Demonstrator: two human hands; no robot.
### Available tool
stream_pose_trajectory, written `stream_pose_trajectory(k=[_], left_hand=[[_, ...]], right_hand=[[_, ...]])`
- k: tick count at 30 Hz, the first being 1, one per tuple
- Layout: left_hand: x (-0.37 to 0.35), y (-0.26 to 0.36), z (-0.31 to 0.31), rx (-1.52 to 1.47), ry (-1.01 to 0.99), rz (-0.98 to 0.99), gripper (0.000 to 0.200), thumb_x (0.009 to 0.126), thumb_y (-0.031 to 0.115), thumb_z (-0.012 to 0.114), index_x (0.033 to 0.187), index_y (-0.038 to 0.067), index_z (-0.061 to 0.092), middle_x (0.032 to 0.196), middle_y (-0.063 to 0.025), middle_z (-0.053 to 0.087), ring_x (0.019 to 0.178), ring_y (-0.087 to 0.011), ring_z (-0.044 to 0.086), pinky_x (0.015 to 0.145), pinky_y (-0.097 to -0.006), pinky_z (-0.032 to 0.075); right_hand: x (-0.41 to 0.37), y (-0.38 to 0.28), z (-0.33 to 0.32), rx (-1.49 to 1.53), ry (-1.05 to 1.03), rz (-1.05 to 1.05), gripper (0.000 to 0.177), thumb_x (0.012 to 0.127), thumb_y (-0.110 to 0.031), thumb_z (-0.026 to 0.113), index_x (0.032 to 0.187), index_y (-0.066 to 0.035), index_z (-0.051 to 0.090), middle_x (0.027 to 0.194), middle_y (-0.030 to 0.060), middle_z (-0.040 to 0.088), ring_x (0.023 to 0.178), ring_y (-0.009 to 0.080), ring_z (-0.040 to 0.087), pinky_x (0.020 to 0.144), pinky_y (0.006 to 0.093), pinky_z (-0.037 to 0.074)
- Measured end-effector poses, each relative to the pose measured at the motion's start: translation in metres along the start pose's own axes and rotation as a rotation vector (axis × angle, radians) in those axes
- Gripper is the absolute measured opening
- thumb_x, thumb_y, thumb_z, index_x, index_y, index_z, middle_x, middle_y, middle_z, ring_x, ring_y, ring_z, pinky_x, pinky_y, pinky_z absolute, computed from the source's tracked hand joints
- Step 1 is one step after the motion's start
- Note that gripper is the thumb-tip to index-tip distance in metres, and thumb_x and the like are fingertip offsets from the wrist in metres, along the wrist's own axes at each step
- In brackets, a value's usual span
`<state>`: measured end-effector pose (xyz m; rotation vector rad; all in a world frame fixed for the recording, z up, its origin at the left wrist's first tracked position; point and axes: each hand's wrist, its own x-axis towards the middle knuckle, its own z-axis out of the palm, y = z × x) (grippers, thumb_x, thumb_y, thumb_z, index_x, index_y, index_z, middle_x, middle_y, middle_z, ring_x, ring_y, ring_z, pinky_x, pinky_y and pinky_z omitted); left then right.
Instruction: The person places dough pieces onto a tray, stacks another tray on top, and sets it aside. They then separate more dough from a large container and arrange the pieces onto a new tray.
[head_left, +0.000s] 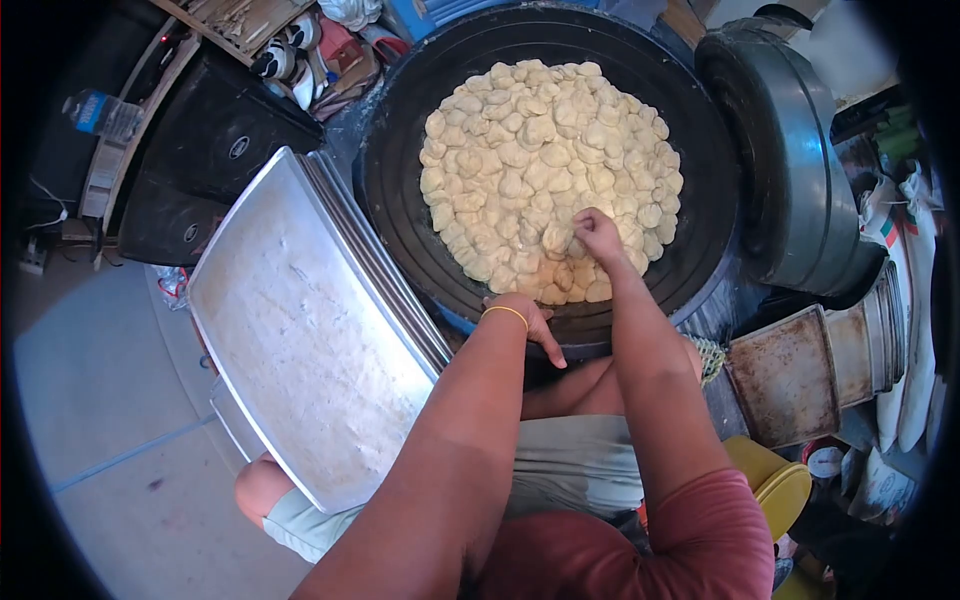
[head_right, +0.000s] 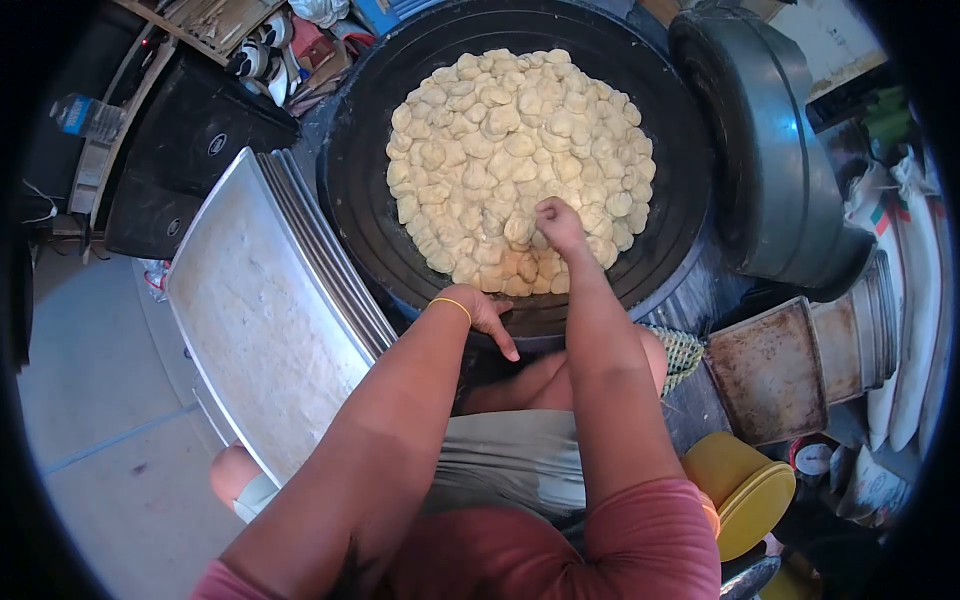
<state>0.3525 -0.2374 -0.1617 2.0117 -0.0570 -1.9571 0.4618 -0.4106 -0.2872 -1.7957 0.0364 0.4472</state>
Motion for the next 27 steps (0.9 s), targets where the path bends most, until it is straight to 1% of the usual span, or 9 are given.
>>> stream_pose_trajectory(k=[4,7,11,13,16,20,23,26,27], left_hand=[[-0.004,0.003,-0.005,0.014,-0.059,0.004,0.140,0.037,0.072,0.080,0.152,0.029,0.013,0.156,-0.0085,0.021,0.146,-0.0274,0.012,0.114,-0.0562,-0.006],[-0.004,0.003,-0.005,0.027,-0.049,0.003,0.141,0.037,0.073,0.079,0.152,0.029,0.011,0.157,-0.0083,0.017,0.146,-0.0272,0.010,0.114,-0.0557,-0.006],[-0.001,0.003,-0.006,0.036,-0.052,0.006,0.140,0.038,0.074,0.079,0.152,0.029,0.011,0.158,-0.0078,0.015,0.146,-0.0269,0.008,0.113,-0.0562,-0.006],[-0.007,0.005,-0.007,0.017,-0.078,-0.010,0.140,0.038,0.074,0.079,0.152,0.030,0.011,0.158,-0.0078,0.015,0.146,-0.0270,0.008,0.114,-0.0559,-0.006],[-0.004,0.004,-0.005,0.011,-0.079,-0.010,0.140,0.038,0.073,0.079,0.152,0.030,0.011,0.157,-0.0078,0.016,0.146,-0.0267,0.010,0.114,-0.0559,-0.006],[0.000,0.003,-0.005,0.029,-0.060,-0.009,0.139,0.038,0.073,0.079,0.152,0.030,0.012,0.157,-0.0078,0.018,0.146,-0.0258,0.012,0.114,-0.0553,-0.005],[0.002,0.001,-0.005,0.028,-0.047,-0.011,0.139,0.038,0.073,0.079,0.152,0.029,0.012,0.157,-0.0076,0.019,0.145,-0.0249,0.015,0.114,-0.0545,-0.004],[0.005,0.001,-0.004,0.005,-0.067,-0.007,0.140,0.038,0.073,0.079,0.152,0.028,0.012,0.157,-0.0075,0.019,0.145,-0.0245,0.015,0.115,-0.0537,-0.004],[0.006,0.000,-0.004,0.015,-0.055,0.005,0.140,0.038,0.072,0.080,0.152,0.028,0.012,0.157,-0.0077,0.019,0.145,-0.0247,0.016,0.115,-0.0541,-0.004]], right_hand=[[-0.002,-0.003,0.012,-0.282,-0.045,-0.099,0.021,0.077,0.002,0.062,0.097,-0.003,0.062,0.084,0.0007,0.061,0.071,0.0076,0.055,0.065,0.0226,0.047],[0.004,0.003,0.009,-0.133,-0.024,-0.032,0.026,0.075,0.003,0.062,0.100,-0.003,0.063,0.085,0.0012,0.062,0.073,0.0083,0.056,0.067,0.0235,0.048],[0.009,0.015,0.001,-0.153,0.010,-0.018,0.029,0.071,0.003,0.062,0.100,-0.003,0.065,0.083,0.0036,0.064,0.074,0.0129,0.060,0.070,0.0266,0.050],[0.004,0.009,0.002,-0.478,0.033,-0.144,0.029,0.069,0.001,0.063,0.097,-0.003,0.067,0.082,0.0062,0.066,0.075,0.0182,0.063,0.071,0.0292,0.051],[0.002,-0.001,0.005,-0.571,0.023,-0.054,0.025,0.069,-0.001,0.064,0.093,-0.003,0.068,0.082,0.0080,0.068,0.075,0.0212,0.064,0.072,0.0301,0.051],[0.005,0.000,0.001,-0.536,0.015,0.010,0.024,0.069,-0.004,0.066,0.093,-0.004,0.069,0.080,0.0082,0.068,0.073,0.0210,0.064,0.071,0.0297,0.051],[0.011,0.007,0.003,-0.306,0.099,-0.039,0.023,0.071,-0.007,0.070,0.094,-0.007,0.070,0.078,0.0091,0.067,0.071,0.0220,0.064,0.070,0.0295,0.051],[-0.001,-0.018,0.012,-0.222,-0.058,-0.098,0.015,0.075,-0.013,0.070,0.089,-0.010,0.072,0.087,0.0138,0.069,0.080,0.0275,0.066,0.075,0.0339,0.052],[-0.003,-0.021,0.019,-0.332,-0.102,-0.108,0.015,0.075,-0.015,0.072,0.089,-0.010,0.072,0.088,0.0134,0.068,0.083,0.0272,0.066,0.077,0.0349,0.052]])
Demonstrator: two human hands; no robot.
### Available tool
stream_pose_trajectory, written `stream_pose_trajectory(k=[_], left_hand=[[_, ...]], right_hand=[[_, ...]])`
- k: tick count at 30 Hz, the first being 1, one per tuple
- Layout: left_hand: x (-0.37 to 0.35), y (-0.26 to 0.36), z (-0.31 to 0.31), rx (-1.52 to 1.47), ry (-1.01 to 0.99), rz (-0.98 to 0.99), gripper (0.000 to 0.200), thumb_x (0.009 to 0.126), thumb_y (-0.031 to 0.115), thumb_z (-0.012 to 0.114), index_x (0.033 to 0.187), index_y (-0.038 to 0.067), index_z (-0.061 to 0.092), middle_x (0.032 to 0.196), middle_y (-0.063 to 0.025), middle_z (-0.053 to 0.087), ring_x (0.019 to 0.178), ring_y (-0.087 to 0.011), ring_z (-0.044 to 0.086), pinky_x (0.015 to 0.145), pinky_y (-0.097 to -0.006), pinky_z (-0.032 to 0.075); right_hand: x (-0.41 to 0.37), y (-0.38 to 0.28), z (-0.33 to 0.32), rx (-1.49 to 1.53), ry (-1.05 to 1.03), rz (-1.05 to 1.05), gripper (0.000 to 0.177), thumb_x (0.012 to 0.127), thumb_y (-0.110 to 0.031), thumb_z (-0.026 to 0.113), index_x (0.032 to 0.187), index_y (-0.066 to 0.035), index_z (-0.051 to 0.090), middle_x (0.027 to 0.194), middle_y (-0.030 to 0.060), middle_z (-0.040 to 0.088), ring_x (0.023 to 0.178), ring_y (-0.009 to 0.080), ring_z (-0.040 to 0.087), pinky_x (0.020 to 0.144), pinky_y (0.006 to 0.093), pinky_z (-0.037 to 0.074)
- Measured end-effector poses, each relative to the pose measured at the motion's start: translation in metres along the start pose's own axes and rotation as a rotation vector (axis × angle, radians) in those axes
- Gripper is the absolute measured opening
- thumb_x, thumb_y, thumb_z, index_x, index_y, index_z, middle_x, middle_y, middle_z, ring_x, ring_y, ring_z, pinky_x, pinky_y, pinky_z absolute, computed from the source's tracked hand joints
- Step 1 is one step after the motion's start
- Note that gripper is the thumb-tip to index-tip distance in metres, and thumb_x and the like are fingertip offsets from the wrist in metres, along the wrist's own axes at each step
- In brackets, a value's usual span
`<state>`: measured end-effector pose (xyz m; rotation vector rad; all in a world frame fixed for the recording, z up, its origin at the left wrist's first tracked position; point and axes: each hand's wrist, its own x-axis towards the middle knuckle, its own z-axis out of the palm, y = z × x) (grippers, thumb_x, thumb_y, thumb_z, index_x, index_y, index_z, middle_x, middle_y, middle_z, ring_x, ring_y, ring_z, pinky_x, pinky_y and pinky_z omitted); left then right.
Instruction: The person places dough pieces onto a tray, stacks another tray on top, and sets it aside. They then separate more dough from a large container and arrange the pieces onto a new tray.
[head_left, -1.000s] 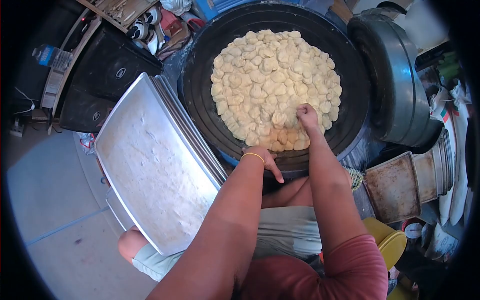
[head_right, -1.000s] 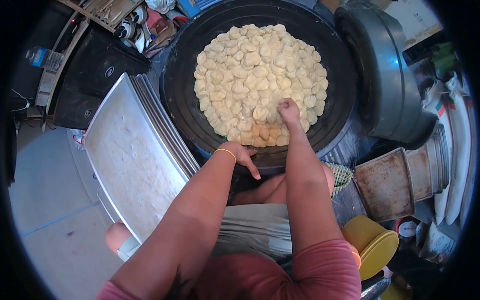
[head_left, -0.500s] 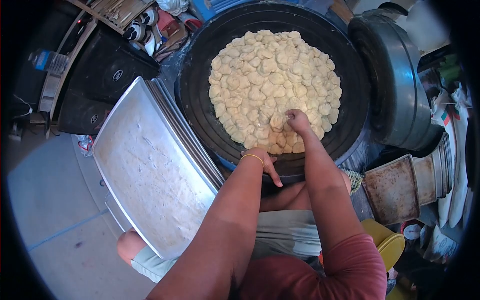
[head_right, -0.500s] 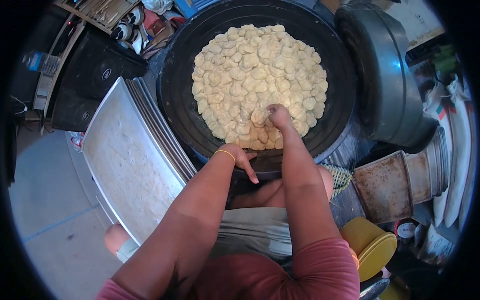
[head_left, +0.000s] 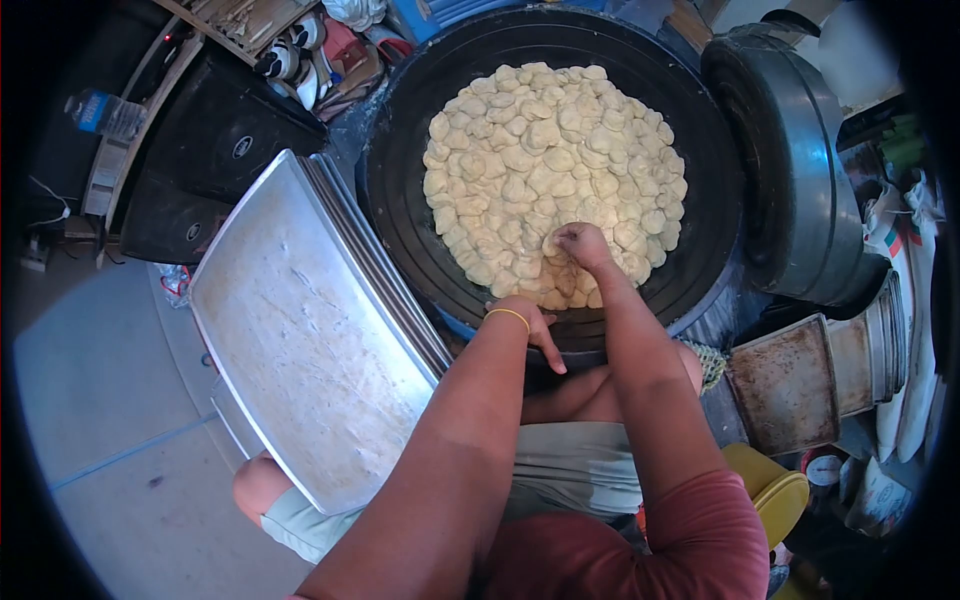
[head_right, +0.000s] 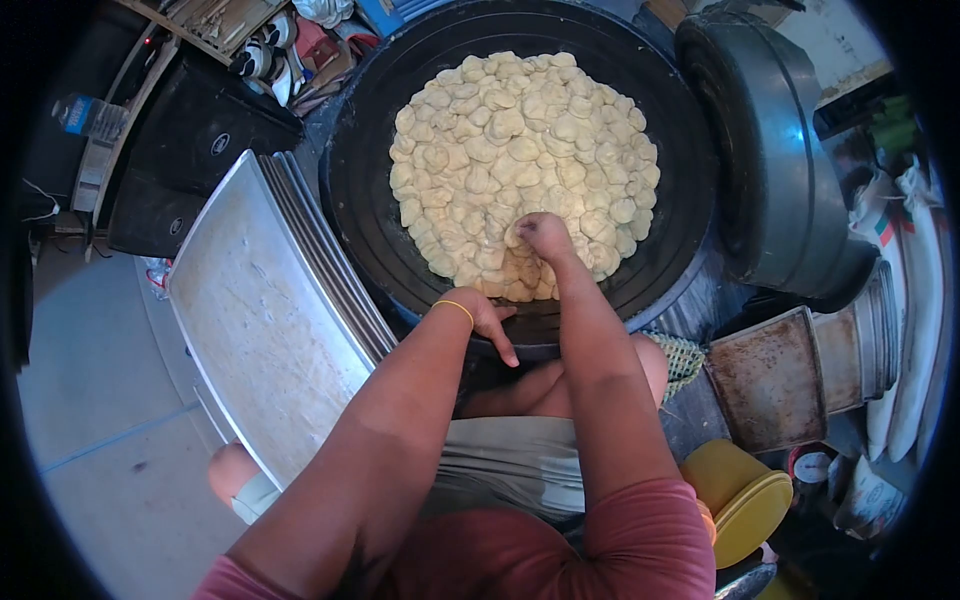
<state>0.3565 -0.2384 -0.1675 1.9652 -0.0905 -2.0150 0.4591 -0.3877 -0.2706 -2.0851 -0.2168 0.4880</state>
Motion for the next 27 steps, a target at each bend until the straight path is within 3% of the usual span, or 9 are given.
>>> stream_pose_trajectory(k=[3,6,8,9,11,18,20,24,27], left_hand=[[-0.002,0.001,-0.001,0.000,-0.007,0.009,0.141,0.038,0.072,0.080,0.152,0.027,0.012,0.157,-0.0082,0.020,0.145,-0.0250,0.017,0.114,-0.0544,-0.004],[-0.001,-0.001,0.000,-0.011,-0.007,-0.002,0.141,0.037,0.071,0.081,0.152,0.027,0.012,0.156,-0.0087,0.021,0.144,-0.0251,0.019,0.114,-0.0546,-0.003],[0.003,-0.003,0.001,-0.008,0.007,-0.002,0.141,0.037,0.071,0.081,0.152,0.027,0.013,0.156,-0.0090,0.021,0.144,-0.0251,0.021,0.114,-0.0548,-0.002],[0.005,-0.004,0.001,0.001,0.026,0.013,0.140,0.036,0.071,0.081,0.152,0.028,0.014,0.156,-0.0093,0.021,0.144,-0.0248,0.020,0.115,-0.0536,-0.002],[0.008,-0.004,0.002,0.014,0.042,0.030,0.140,0.036,0.071,0.081,0.152,0.028,0.015,0.156,-0.0096,0.020,0.144,-0.0245,0.019,0.115,-0.0523,-0.003],[0.001,-0.003,0.001,-0.015,0.020,0.005,0.138,0.037,0.068,0.082,0.152,0.028,0.015,0.157,-0.0102,0.018,0.145,-0.0243,0.015,0.116,-0.0482,-0.002],[0.004,-0.005,0.002,-0.027,0.011,0.007,0.138,0.038,0.068,0.082,0.152,0.028,0.015,0.157,-0.0102,0.018,0.145,-0.0247,0.015,0.116,-0.0487,-0.002],[0.003,-0.004,0.002,-0.035,0.017,0.012,0.138,0.039,0.069,0.082,0.152,0.029,0.014,0.157,-0.0100,0.018,0.145,-0.0257,0.015,0.115,-0.0495,-0.006],[-0.001,0.000,-0.001,-0.006,0.013,0.004,0.138,0.039,0.070,0.081,0.152,0.029,0.013,0.157,-0.0099,0.018,0.145,-0.0259,0.014,0.115,-0.0515,-0.006]], right_hand=[[-0.003,-0.010,0.007,-0.237,-0.023,0.039,0.011,0.074,-0.018,0.073,0.081,-0.010,0.073,0.097,0.0132,0.063,0.094,0.0281,0.063,0.082,0.0377,0.050],[-0.002,-0.012,0.012,-0.333,-0.008,0.087,0.024,0.070,-0.017,0.075,0.093,-0.009,0.072,0.098,0.0151,0.057,0.095,0.0293,0.061,0.080,0.0374,0.050],[-0.006,-0.012,0.016,-0.345,0.226,0.104,0.036,0.070,-0.019,0.074,0.105,-0.016,0.067,0.106,0.0140,0.055,0.100,0.0298,0.059,0.083,0.0398,0.050],[-0.007,-0.016,0.014,-0.347,0.229,0.109,0.036,0.070,-0.019,0.074,0.105,-0.016,0.067,0.106,0.0140,0.055,0.100,0.0298,0.059,0.083,0.0398,0.050],[-0.009,-0.024,0.010,-0.528,0.031,0.131,0.039,0.074,-0.017,0.067,0.112,-0.020,0.061,0.108,0.0110,0.055,0.103,0.0314,0.058,0.085,0.0419,0.049],[0.000,-0.010,0.011,-0.515,0.010,0.177,0.027,0.076,-0.010,0.058,0.102,-0.018,0.065,0.109,0.0092,0.055,0.104,0.0329,0.057,0.082,0.0438,0.049],[0.009,0.014,0.013,-0.333,0.004,0.127,0.022,0.076,-0.016,0.062,0.097,-0.013,0.065,0.108,0.0125,0.055,0.100,0.0336,0.058,0.082,0.0430,0.049],[-0.012,-0.026,0.006,-0.424,0.047,0.074,0.028,0.073,-0.022,0.069,0.098,-0.009,0.065,0.099,0.0126,0.058,0.094,0.0343,0.061,0.082,0.0418,0.050],[-0.008,-0.033,0.004,-0.513,-0.001,0.128,0.038,0.069,-0.024,0.072,0.104,-0.011,0.066,0.108,0.0156,0.057,0.099,0.0349,0.060,0.085,0.0429,0.050]])
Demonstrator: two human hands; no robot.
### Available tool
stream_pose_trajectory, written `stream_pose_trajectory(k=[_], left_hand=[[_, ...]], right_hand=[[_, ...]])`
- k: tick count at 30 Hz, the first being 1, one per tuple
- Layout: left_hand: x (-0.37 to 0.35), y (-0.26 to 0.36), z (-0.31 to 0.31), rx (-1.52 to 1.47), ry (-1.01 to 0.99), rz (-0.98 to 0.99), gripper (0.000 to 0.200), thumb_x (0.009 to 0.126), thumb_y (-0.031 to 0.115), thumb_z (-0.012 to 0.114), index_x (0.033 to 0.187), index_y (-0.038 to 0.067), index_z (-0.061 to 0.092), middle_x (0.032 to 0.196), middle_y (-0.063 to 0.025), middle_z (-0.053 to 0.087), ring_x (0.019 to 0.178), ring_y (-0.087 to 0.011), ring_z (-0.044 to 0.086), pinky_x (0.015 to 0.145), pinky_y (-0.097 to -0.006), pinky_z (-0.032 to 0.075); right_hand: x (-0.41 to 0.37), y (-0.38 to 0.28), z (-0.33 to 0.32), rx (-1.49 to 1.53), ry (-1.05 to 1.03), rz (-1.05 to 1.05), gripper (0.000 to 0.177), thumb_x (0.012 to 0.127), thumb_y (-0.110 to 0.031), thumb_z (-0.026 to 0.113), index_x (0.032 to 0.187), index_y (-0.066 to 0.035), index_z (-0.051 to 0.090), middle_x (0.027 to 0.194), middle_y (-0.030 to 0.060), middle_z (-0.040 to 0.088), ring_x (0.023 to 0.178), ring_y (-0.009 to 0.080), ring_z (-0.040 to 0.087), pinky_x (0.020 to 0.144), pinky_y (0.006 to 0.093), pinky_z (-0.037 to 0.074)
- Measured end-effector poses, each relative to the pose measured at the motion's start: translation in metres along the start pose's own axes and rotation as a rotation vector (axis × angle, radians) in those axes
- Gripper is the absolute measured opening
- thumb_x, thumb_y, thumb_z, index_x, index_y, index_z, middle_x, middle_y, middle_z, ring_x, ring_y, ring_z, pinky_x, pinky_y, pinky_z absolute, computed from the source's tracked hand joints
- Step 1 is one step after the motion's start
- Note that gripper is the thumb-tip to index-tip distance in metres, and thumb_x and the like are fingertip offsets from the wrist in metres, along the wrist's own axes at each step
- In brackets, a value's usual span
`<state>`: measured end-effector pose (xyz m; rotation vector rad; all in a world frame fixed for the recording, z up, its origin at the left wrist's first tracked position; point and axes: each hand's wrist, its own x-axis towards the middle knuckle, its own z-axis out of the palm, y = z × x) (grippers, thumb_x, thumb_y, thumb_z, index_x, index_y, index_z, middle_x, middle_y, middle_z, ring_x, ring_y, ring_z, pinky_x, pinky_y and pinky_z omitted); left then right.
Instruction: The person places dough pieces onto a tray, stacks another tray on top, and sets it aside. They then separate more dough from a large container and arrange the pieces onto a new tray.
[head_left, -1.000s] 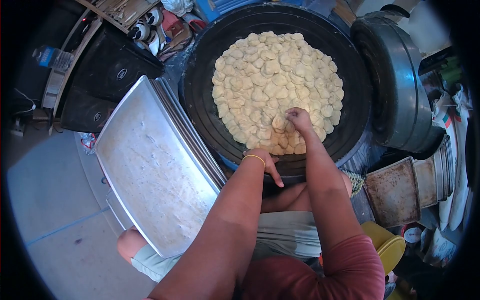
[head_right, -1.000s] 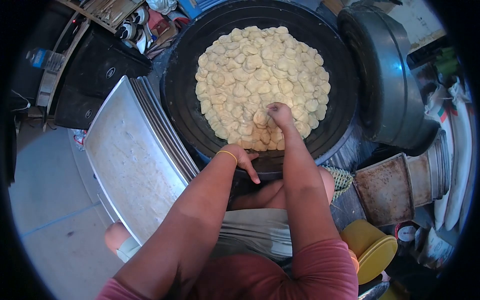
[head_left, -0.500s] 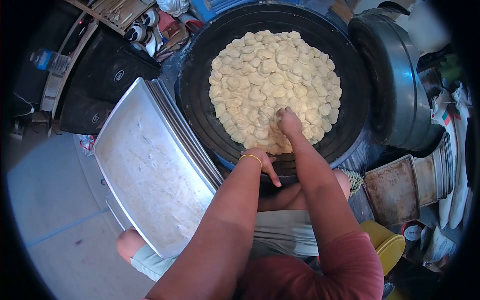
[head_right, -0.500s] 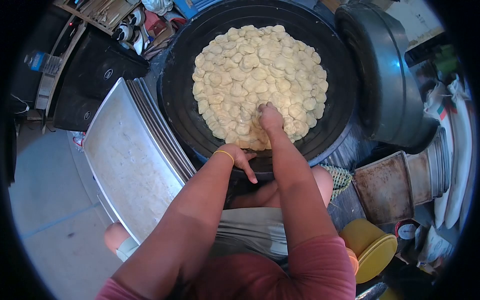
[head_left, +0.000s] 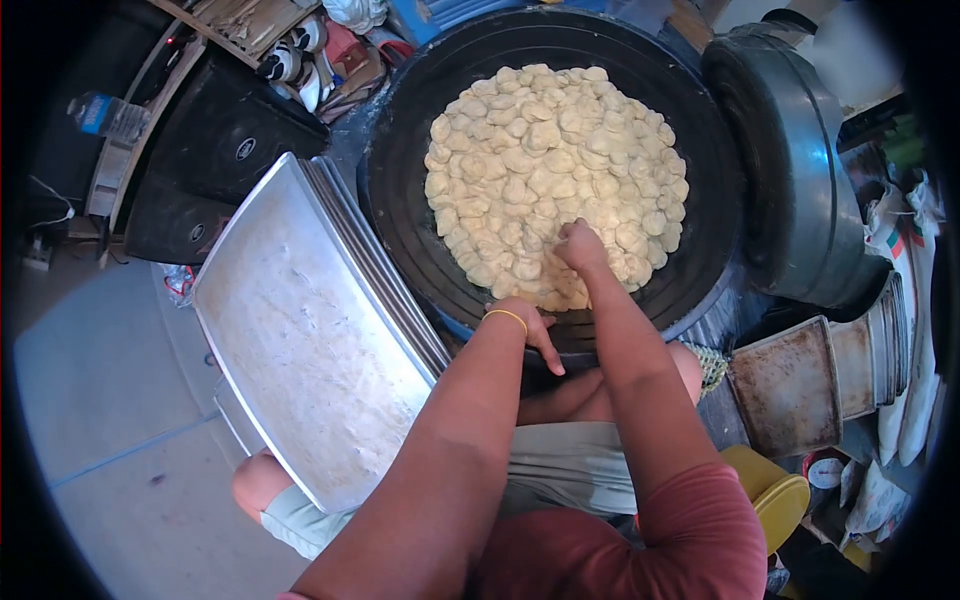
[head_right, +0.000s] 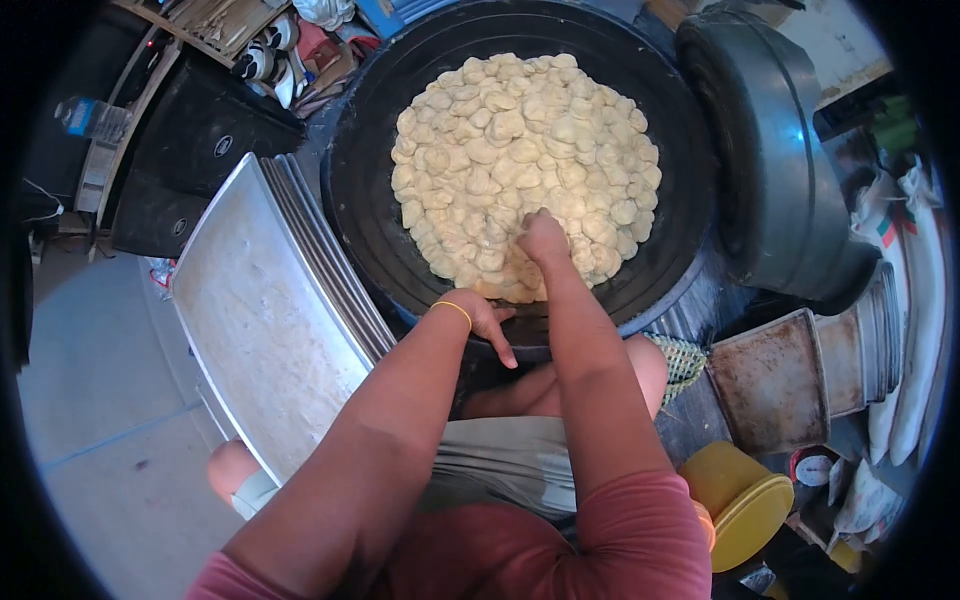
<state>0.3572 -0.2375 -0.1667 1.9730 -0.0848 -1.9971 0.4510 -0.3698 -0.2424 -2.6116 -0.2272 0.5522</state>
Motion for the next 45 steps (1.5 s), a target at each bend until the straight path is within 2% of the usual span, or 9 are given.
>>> stream_pose_trajectory(k=[5,10,16,22,30,35,41,44,45], left_hand=[[-0.009,0.005,-0.001,0.022,-0.018,-0.013,0.138,0.038,0.072,0.080,0.152,0.032,0.011,0.157,-0.0096,0.019,0.145,-0.0257,0.014,0.113,-0.0554,-0.007],[0.001,-0.012,-0.017,-0.294,-0.033,0.083,0.117,0.057,0.055,0.082,0.149,0.009,0.026,0.154,-0.0173,0.023,0.143,-0.0271,0.020,0.113,-0.0402,0.024],[0.012,-0.033,-0.076,-0.502,0.847,-0.277,0.070,0.072,0.035,0.071,0.132,0.003,0.051,0.133,-0.0233,0.048,0.128,-0.0331,0.044,0.101,-0.0418,0.042],[0.036,-0.047,-0.099,-0.699,0.916,-0.360,0.076,0.079,0.045,0.066,0.143,0.018,0.035,0.152,-0.0151,0.019,0.137,-0.0389,0.025,0.103,-0.0598,0.031],[0.057,-0.007,-0.066,-0.871,0.851,-0.455,0.088,0.077,0.062,0.060,0.149,0.022,0.027,0.156,-0.0185,0.004,0.141,-0.0425,0.013,0.106,-0.0625,0.023],[0.024,-0.015,-0.088,-0.512,0.293,-0.015,0.066,0.082,0.040,0.061,0.139,0.011,0.044,0.152,-0.0151,0.025,0.132,-0.0407,0.036,0.101,-0.0452,0.040],[0.039,-0.036,-0.096,-0.532,1.114,-0.107,0.055,0.078,0.016,0.061,0.130,0.001,0.050,0.132,-0.0218,0.051,0.121,-0.0330,0.051,0.097,-0.0397,0.043],[0.108,-0.057,-0.084,-0.959,1.010,0.453,0.047,0.078,0.011,0.058,0.124,0.001,0.053,0.125,-0.0228,0.057,0.115,-0.0314,0.055,0.096,-0.0395,0.044],[0.095,-0.057,-0.087,-0.722,0.848,0.373,0.043,0.080,-0.001,0.052,0.123,-0.001,0.053,0.117,-0.0205,0.060,0.104,-0.0258,0.058,0.090,-0.0325,0.045]], right_hand=[[0.023,0.045,0.008,0.530,-0.112,0.098,0.023,0.075,-0.014,0.068,0.098,-0.011,0.067,0.109,0.0193,0.052,0.101,0.0341,0.056,0.086,0.0409,0.048],[0.004,0.023,0.018,0.051,-0.037,-0.111,0.034,0.075,-0.009,0.062,0.108,-0.015,0.065,0.118,0.0154,0.049,0.109,0.0349,0.052,0.090,0.0355,0.046],[-0.013,0.015,-0.039,-0.172,-0.762,-0.037,0.056,0.071,-0.018,0.065,0.125,-0.016,0.051,0.130,0.0110,0.047,0.126,0.0321,0.042,0.099,0.0489,0.039],[-0.015,0.073,-0.034,-0.024,-0.093,0.269,0.076,0.066,-0.017,0.071,0.137,-0.021,0.045,0.149,0.0181,0.025,0.136,0.0399,0.028,0.106,0.0468,0.036],[-0.035,-0.053,-0.015,-0.057,-0.483,0.203,0.060,0.084,-0.032,0.055,0.138,-0.006,0.043,0.141,0.0234,0.037,0.122,0.0410,0.046,0.102,0.0420,0.040],[0.024,0.019,-0.042,0.209,-0.040,0.346,0.056,0.078,-0.034,0.064,0.130,-0.015,0.052,0.140,0.0243,0.037,0.119,0.0404,0.047,0.102,0.0421,0.040],[0.003,-0.027,0.027,-0.145,0.046,0.125,0.043,0.070,-0.030,0.069,0.109,-0.011,0.065,0.131,0.0179,0.044,0.126,0.0360,0.039,0.100,0.0448,0.040],[-0.014,-0.051,-0.028,0.007,-0.365,-0.049,0.035,0.071,-0.025,0.067,0.103,-0.010,0.067,0.116,0.0187,0.055,0.108,0.0356,0.055,0.093,0.0410,0.045],[0.012,-0.005,0.025,0.241,0.043,0.023,0.026,0.073,-0.020,0.064,0.096,-0.008,0.069,0.099,0.0188,0.060,0.091,0.0364,0.061,0.087,0.0375,0.048]])
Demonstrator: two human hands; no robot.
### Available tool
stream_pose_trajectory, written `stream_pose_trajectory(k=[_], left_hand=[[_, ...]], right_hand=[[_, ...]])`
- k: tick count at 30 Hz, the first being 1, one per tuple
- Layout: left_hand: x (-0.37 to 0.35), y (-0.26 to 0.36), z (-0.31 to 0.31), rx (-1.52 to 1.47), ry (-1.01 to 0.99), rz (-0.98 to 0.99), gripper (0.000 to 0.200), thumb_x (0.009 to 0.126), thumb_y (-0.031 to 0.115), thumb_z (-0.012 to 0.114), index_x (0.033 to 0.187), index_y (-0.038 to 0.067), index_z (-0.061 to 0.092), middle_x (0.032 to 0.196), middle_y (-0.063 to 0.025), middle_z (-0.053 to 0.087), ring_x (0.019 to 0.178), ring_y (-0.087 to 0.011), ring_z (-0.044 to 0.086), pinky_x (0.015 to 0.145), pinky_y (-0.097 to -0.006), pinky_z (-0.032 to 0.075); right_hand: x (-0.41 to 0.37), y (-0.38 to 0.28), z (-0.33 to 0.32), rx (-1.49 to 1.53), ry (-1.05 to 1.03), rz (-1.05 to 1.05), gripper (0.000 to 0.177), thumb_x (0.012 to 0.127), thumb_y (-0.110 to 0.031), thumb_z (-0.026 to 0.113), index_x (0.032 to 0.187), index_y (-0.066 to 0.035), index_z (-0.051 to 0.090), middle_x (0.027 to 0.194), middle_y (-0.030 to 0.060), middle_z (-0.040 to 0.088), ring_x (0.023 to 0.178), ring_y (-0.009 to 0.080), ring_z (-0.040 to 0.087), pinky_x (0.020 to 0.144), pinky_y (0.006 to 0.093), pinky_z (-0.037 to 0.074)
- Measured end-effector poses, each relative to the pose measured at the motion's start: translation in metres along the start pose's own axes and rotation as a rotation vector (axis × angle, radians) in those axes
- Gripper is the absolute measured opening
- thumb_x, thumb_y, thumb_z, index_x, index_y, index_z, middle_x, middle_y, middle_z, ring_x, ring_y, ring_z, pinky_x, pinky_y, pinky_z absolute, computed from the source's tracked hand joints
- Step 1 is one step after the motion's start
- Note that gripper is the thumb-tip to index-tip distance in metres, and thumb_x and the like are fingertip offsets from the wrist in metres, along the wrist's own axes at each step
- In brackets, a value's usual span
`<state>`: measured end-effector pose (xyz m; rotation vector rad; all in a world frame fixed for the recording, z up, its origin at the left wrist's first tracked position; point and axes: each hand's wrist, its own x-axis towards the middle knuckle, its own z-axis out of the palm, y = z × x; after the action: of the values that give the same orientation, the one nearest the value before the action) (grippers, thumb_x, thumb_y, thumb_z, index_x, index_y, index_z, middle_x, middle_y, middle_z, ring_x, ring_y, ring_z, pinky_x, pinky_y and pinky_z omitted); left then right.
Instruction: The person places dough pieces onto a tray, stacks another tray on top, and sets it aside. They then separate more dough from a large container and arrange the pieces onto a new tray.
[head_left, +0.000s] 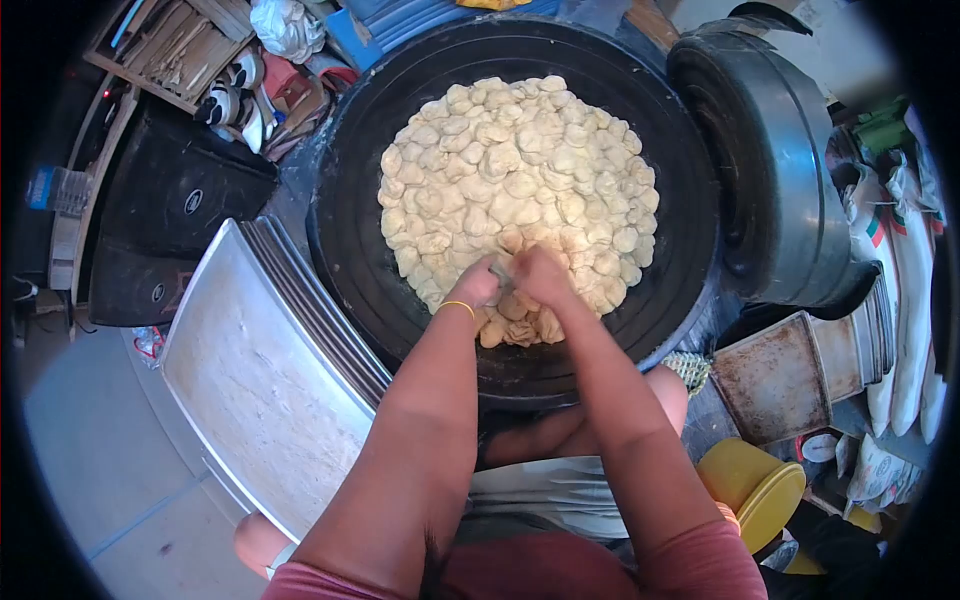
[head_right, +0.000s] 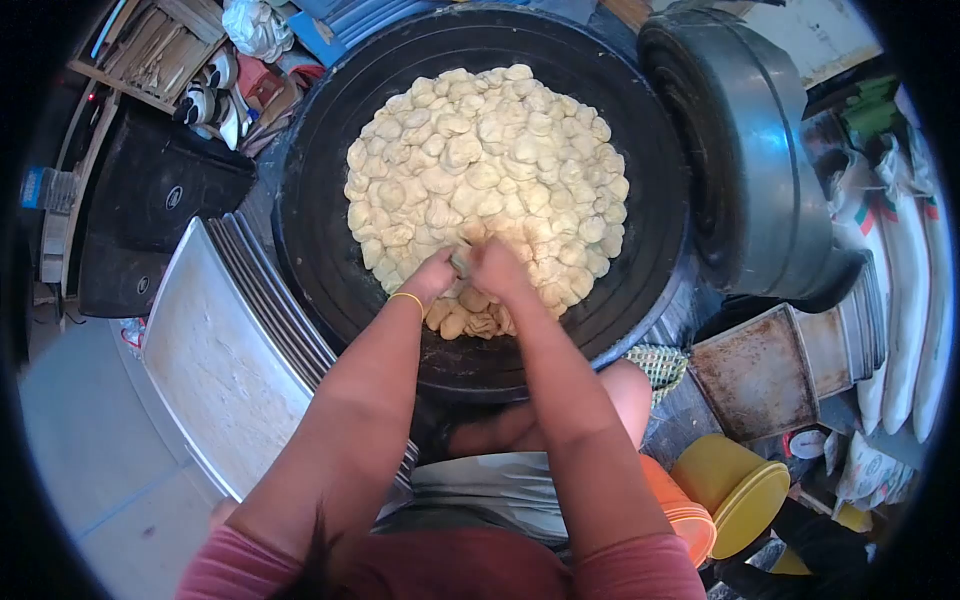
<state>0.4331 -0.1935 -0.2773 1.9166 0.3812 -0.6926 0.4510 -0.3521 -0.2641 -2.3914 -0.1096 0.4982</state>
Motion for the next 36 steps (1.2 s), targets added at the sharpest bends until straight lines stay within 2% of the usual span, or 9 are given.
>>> stream_pose_trajectory(k=[5,7,11,13,17,21,26,31,36], left_hand=[[-0.006,0.041,-0.010,0.430,-0.367,-0.140,0.023,0.083,0.011,0.054,0.103,0.002,0.062,0.114,-0.0200,0.061,0.105,-0.0244,0.059,0.087,-0.0362,0.046],[-0.019,0.036,0.010,0.297,0.538,-0.152,0.027,0.086,0.024,0.057,0.099,0.002,0.067,0.113,-0.0201,0.063,0.104,-0.0268,0.060,0.088,-0.0403,0.046],[-0.019,0.005,0.034,0.370,0.379,-0.016,0.041,0.085,0.039,0.058,0.108,0.006,0.069,0.115,-0.0168,0.065,0.105,-0.0343,0.061,0.092,-0.0396,0.046],[0.002,-0.005,0.012,0.161,-0.247,-0.183,0.063,0.084,0.049,0.058,0.134,0.011,0.053,0.129,-0.0199,0.056,0.116,-0.0311,0.057,0.098,-0.0356,0.042],[-0.013,0.024,-0.013,0.216,-0.215,-0.275,0.078,0.085,0.056,0.056,0.142,0.006,0.039,0.147,-0.0218,0.034,0.130,-0.0350,0.042,0.104,-0.0427,0.037],[-0.019,0.001,0.012,0.078,0.126,-0.437,0.082,0.085,0.067,0.046,0.147,0.016,0.032,0.158,-0.0121,-0.011,0.142,-0.0432,0.006,0.110,-0.0613,0.015],[-0.022,0.002,0.008,0.220,-0.269,-0.193,0.082,0.085,0.065,0.047,0.147,0.013,0.032,0.153,-0.0232,0.018,0.139,-0.0425,0.022,0.110,-0.0551,0.024],[-0.062,0.068,-0.019,-0.029,-0.400,-0.542,0.082,0.086,0.068,0.043,0.148,0.017,0.028,0.149,-0.0234,0.028,0.128,-0.0423,0.041,0.098,-0.0511,0.042],[-0.040,0.013,0.019,0.195,0.070,-0.378,0.084,0.089,0.067,0.038,0.146,0.006,0.032,0.148,-0.0234,0.031,0.138,-0.0363,0.029,0.112,-0.0504,0.023]], right_hand=[[-0.012,-0.017,-0.031,-0.257,0.110,0.224,0.055,0.078,-0.028,0.068,0.128,-0.012,0.052,0.136,0.0136,0.045,0.121,0.0321,0.044,0.094,0.0507,0.040],[-0.025,-0.019,0.000,-0.412,0.028,0.267,0.062,0.078,-0.030,0.069,0.133,-0.012,0.047,0.143,0.0130,0.038,0.127,0.0308,0.038,0.095,0.0527,0.038],[-0.017,-0.014,-0.024,-0.291,-0.471,0.021,0.055,0.075,-0.034,0.073,0.120,-0.007,0.058,0.112,0.0140,0.060,0.094,0.0248,0.059,0.074,0.0422,0.049],[-0.009,-0.005,-0.071,0.267,-0.528,0.198,0.048,0.072,-0.037,0.076,0.104,-0.002,0.065,0.070,0.0098,0.065,0.054,0.0207,0.060,0.049,0.0314,0.048],[-0.022,0.030,-0.051,-0.416,-0.122,0.444,0.081,0.079,-0.053,0.063,0.138,-0.001,0.041,0.147,0.0224,0.031,0.133,0.0346,0.033,0.105,0.0421,0.035],[-0.047,-0.038,-0.020,-0.415,-0.311,0.288,0.074,0.079,-0.050,0.062,0.134,-0.002,0.047,0.139,0.0192,0.043,0.121,0.0334,0.047,0.099,0.0453,0.041],[-0.028,-0.026,-0.075,0.281,-0.559,0.375,0.048,0.079,-0.034,0.066,0.116,-0.004,0.062,0.099,0.0153,0.066,0.067,0.0229,0.064,0.066,0.0349,0.054],[-0.031,0.039,-0.024,-0.549,-0.167,0.266,0.059,0.082,-0.044,0.061,0.125,-0.004,0.055,0.116,0.0202,0.063,0.108,0.0340,0.060,0.091,0.0467,0.046],[-0.045,-0.033,-0.044,0.006,-0.593,0.349,0.070,0.081,-0.048,0.066,0.130,0.000,0.050,0.136,0.0239,0.047,0.124,0.0337,0.049,0.095,0.0375,0.046]])
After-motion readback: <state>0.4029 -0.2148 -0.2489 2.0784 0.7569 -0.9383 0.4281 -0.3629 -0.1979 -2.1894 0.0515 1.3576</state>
